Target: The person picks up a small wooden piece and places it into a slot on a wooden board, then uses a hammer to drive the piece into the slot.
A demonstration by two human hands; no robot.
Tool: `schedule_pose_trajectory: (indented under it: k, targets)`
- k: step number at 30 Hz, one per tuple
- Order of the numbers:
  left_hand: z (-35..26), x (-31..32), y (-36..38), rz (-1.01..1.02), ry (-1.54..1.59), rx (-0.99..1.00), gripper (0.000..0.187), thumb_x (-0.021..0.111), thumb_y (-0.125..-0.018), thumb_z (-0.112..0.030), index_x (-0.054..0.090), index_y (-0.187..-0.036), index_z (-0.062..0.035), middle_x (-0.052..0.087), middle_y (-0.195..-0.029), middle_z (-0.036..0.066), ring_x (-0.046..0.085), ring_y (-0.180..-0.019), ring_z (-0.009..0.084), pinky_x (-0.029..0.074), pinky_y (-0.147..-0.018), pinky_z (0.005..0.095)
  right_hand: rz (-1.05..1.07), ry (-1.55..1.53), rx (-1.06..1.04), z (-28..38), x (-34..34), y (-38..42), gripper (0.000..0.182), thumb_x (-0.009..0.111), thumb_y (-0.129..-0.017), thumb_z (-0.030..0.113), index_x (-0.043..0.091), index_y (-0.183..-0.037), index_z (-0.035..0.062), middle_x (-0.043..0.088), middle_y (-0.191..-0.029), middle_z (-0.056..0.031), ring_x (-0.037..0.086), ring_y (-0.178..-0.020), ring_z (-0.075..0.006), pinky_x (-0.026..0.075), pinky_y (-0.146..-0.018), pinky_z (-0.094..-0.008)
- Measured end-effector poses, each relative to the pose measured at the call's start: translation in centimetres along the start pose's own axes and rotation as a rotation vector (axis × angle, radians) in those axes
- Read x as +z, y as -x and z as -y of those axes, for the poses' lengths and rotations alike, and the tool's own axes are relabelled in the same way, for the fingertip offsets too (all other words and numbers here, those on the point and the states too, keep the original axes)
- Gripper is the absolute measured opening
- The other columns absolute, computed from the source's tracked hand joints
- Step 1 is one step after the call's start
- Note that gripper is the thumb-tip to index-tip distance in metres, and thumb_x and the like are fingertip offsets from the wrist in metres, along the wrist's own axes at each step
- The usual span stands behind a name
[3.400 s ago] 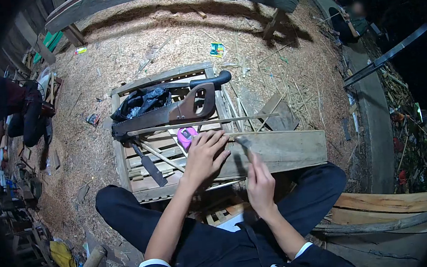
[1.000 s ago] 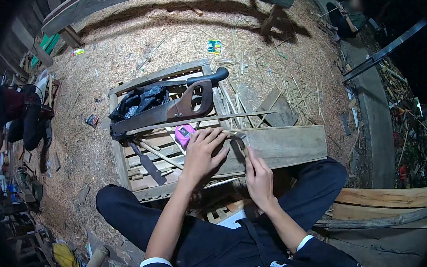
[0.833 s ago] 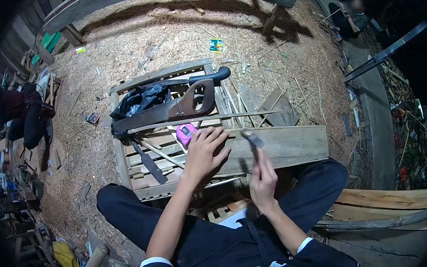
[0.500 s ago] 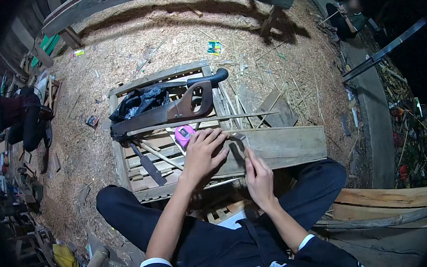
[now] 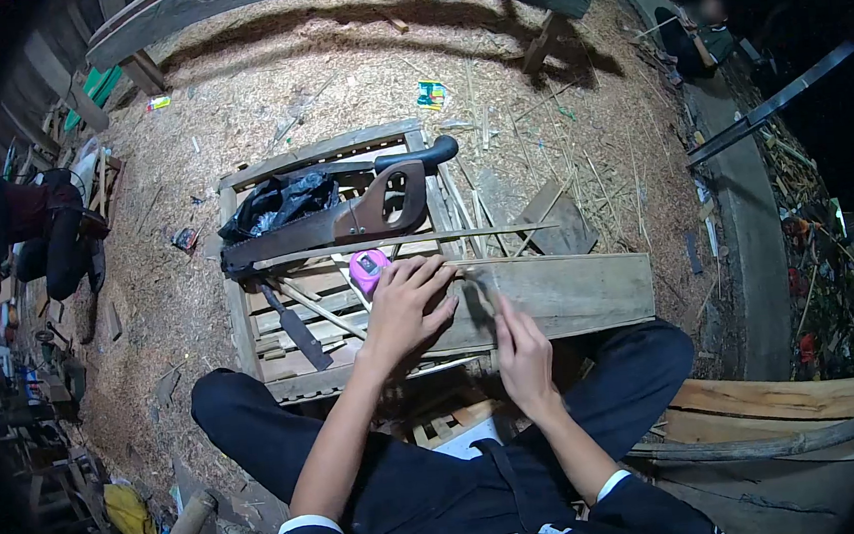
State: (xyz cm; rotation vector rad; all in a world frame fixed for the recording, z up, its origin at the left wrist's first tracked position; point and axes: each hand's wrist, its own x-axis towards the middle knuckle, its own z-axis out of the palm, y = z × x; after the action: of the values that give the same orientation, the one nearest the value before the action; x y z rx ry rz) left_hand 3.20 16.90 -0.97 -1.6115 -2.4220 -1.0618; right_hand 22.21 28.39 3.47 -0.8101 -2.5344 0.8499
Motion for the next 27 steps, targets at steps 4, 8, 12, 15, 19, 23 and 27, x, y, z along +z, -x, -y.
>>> schedule_pose_trajectory:
  k: [4,8,12,15,19,23,27]
  targets:
    - [0.2,-0.1,0.2,0.000,0.012,-0.006,0.049,0.076,-0.091,-0.034,0.071,-0.135,-0.0125,0.069,-0.139,0.008,0.061,-0.126,0.0301,0.042,-0.111,0.0461,-0.140,-0.174,-0.001,-0.1,0.3,0.1,0.039,0.056,-0.109,0.017,0.061,-0.146,0.0053,0.072,-0.110,-0.0228,0.072,-0.095,-0.0418,0.056,-0.080,-0.0455]
    - [0.1,0.2,0.2,-0.003,0.022,-0.001,0.048,0.075,-0.091,-0.034,0.071,-0.135,-0.0127,0.068,-0.139,0.008,0.060,-0.127,0.0299,0.042,-0.111,0.0459,0.009,-0.016,-0.010,-0.7,0.4,0.1,0.040,0.055,-0.110,0.014,0.059,-0.147,0.0025,0.071,-0.110,-0.0243,0.071,-0.095,-0.0435,0.055,-0.081,-0.0462]
    - [0.1,-0.1,0.0,0.000,0.021,-0.008,0.047,0.075,-0.091,-0.034,0.072,-0.134,-0.0131,0.068,-0.139,0.008,0.061,-0.126,0.0303,0.043,-0.111,0.0461,-0.080,-0.136,-0.023,-0.8,1.1,0.1,0.038,0.053,-0.111,0.013,0.060,-0.145,-0.0021,0.071,-0.110,-0.0266,0.072,-0.097,-0.0403,0.055,-0.084,-0.0439]
    - [-0.1,0.2,0.0,0.001,0.017,-0.001,0.047,0.075,-0.091,-0.035,0.072,-0.133,-0.0128,0.069,-0.139,0.008,0.061,-0.125,0.0309,0.042,-0.111,0.0464,-0.006,-0.110,0.005,-1.0,1.1,-0.2,0.039,0.052,-0.110,0.013,0.059,-0.147,0.0000,0.070,-0.111,-0.0277,0.070,-0.098,-0.0440,0.054,-0.084,-0.0470]
    - [0.1,0.0,0.1,-0.002,0.013,-0.012,0.047,0.075,-0.091,-0.034,0.072,-0.133,-0.0131,0.069,-0.138,0.009,0.061,-0.126,0.0314,0.042,-0.111,0.0472,-0.158,-0.188,-0.014,0.0,0.8,-0.1,0.039,0.051,-0.111,0.013,0.058,-0.147,-0.0006,0.070,-0.112,-0.0278,0.070,-0.098,-0.0432,0.054,-0.085,-0.0467]
    - [0.3,0.1,0.0,-0.001,0.007,-0.012,0.046,0.074,-0.092,-0.033,0.072,-0.133,-0.0134,0.068,-0.140,0.009,0.060,-0.127,0.0311,0.042,-0.112,0.0473,-0.105,-0.149,-0.008,-0.2,0.8,-0.5,0.039,0.053,-0.110,0.012,0.057,-0.147,-0.0029,0.070,-0.112,-0.0291,0.071,-0.096,-0.0438,0.055,-0.084,-0.0469]
    - [0.0,0.1,0.1,0.017,0.015,-0.006,0.048,0.075,-0.092,-0.034,0.072,-0.134,-0.0136,0.068,-0.141,0.009,0.060,-0.128,0.0308,0.042,-0.112,0.0472,-0.082,-0.114,-0.014,0.2,0.3,-0.9,0.040,0.055,-0.111,0.015,0.058,-0.147,-0.0017,0.070,-0.113,-0.0289,0.072,-0.098,-0.0440,0.055,-0.084,-0.0471]
